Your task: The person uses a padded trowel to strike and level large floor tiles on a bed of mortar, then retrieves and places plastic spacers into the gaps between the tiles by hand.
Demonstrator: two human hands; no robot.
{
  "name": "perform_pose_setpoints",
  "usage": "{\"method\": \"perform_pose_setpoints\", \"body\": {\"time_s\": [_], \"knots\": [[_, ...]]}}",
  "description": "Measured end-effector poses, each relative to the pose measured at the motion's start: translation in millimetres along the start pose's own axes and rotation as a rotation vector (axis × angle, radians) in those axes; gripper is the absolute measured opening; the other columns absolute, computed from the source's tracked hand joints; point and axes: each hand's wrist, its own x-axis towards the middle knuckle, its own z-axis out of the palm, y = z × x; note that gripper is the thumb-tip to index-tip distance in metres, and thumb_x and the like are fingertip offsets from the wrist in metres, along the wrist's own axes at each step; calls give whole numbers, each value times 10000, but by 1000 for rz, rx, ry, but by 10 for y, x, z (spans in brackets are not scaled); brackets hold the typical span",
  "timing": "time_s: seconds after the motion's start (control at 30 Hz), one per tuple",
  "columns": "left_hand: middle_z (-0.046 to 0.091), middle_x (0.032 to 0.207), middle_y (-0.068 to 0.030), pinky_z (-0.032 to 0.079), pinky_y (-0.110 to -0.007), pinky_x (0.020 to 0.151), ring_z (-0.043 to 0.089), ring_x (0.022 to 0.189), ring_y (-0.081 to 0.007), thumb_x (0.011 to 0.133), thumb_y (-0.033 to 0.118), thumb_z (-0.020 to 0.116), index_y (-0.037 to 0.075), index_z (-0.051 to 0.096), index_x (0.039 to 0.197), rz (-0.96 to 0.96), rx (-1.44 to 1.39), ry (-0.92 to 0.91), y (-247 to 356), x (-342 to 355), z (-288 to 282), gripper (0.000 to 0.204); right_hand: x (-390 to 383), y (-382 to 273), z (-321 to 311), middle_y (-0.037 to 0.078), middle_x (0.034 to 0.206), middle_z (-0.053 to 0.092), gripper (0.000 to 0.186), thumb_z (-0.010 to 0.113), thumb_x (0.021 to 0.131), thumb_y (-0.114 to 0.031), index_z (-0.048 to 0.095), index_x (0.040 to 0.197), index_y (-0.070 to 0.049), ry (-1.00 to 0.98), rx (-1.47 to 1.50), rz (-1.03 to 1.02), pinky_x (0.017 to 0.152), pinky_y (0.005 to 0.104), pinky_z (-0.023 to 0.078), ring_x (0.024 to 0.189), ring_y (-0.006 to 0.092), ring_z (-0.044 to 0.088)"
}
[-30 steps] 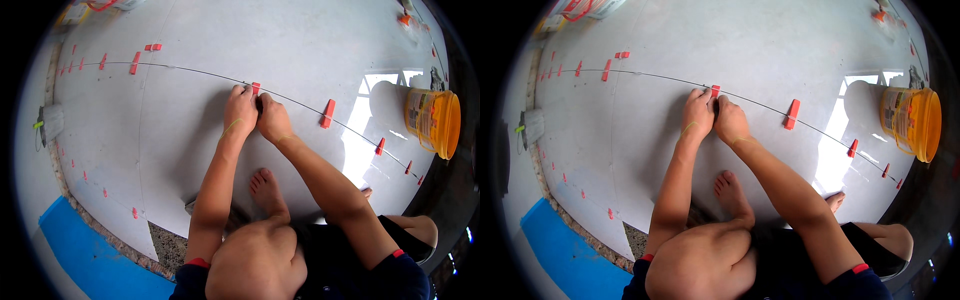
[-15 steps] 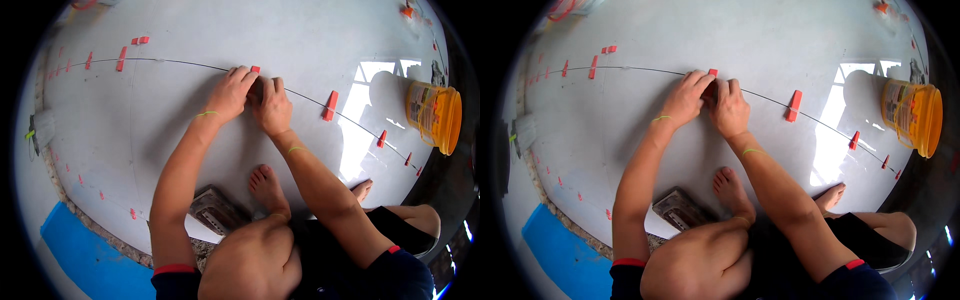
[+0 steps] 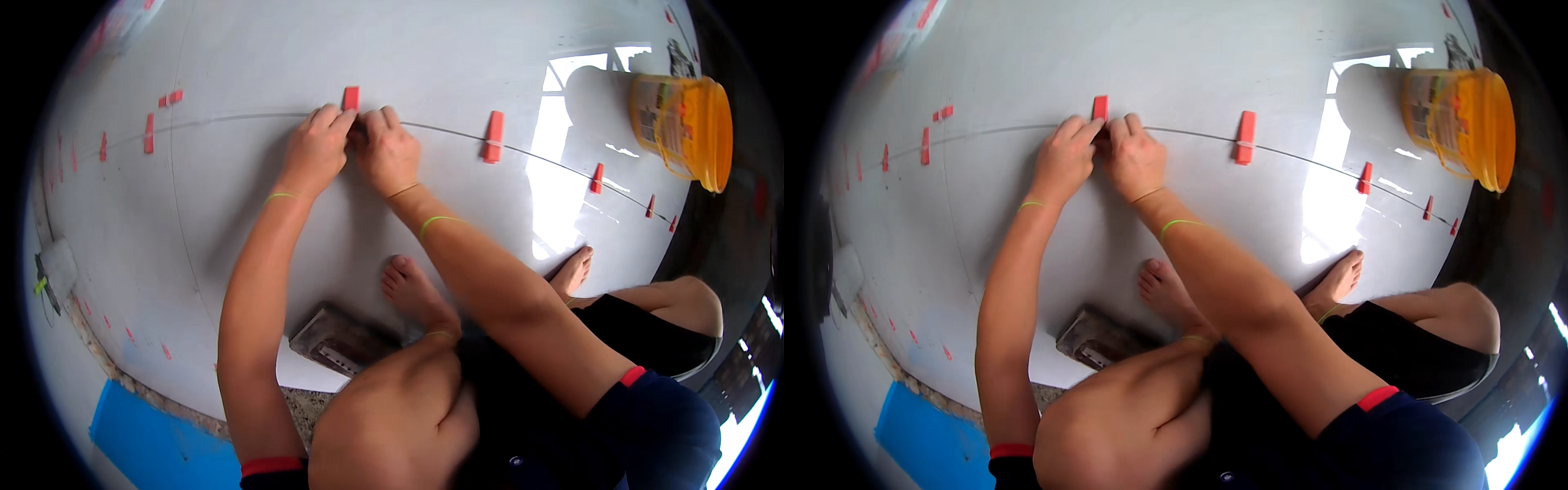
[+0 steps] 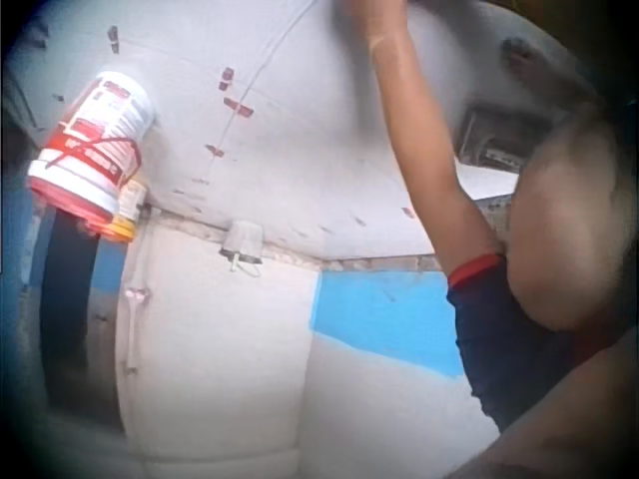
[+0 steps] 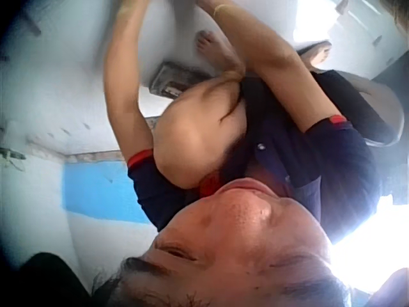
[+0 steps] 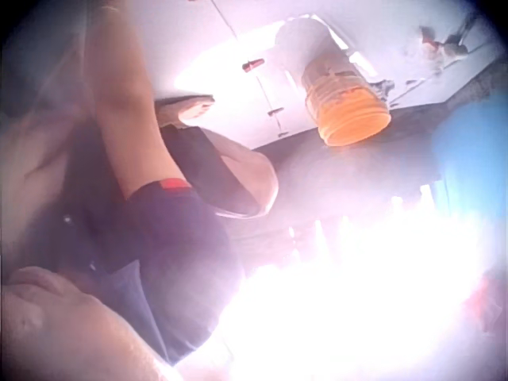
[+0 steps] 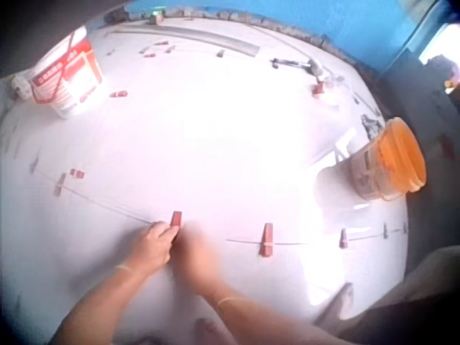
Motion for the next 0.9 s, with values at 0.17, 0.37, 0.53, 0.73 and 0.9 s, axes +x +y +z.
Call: {"method": "perform_pose_setpoints", "body": {"time_s": [0.17,0.37,0.53,0.73,0.9], "knots": [[531,1355,-139,440,-402,1040,503,1248,-336,799,-27,649,-2,574,1286,-65,180,-120,320,65,-168,494,185,78,-345,118,1056,578,343,724,809,-199,614,1125,-121,-156,115,-94,713,426,548,891,329,635],[353,1539,-222,312,-461,1164,334,1430,-376,908,144,640,-42,381,1458,-31,-157,-72,1102,5,283,636,-245,800,-1417,171,1536,358,599,607,896,-183,436,1438,5,-610,-325,-620,1130,413,361,1409,337,375],[224,1597,-256,158,-477,1224,190,1494,-401,874,345,706,-87,312,1478,-22,-87,-293,1618,46,704,841,-84,1264,-2699,226,1289,590,543,614,936,-351,535,1347,-4,-1441,-255,-232,1021,454,451,1222,374,553],[124,1620,-276,116,-498,1223,112,1509,-421,834,348,750,-109,204,1510,-16,2,-332,1774,-33,630,982,1073,1789,-4890,135,1007,713,249,608,976,-235,678,1144,-66,-525,-241,-168,861,371,549,927,311,694],[91,1624,-280,111,-497,1223,86,1512,-421,805,385,771,-117,189,1510,-19,40,-396,1853,-17,587,1043,1792,2624,-5877,121,1020,713,240,563,985,-234,686,1122,-80,-7,-344,415,834,349,545,929,267,694]]}}
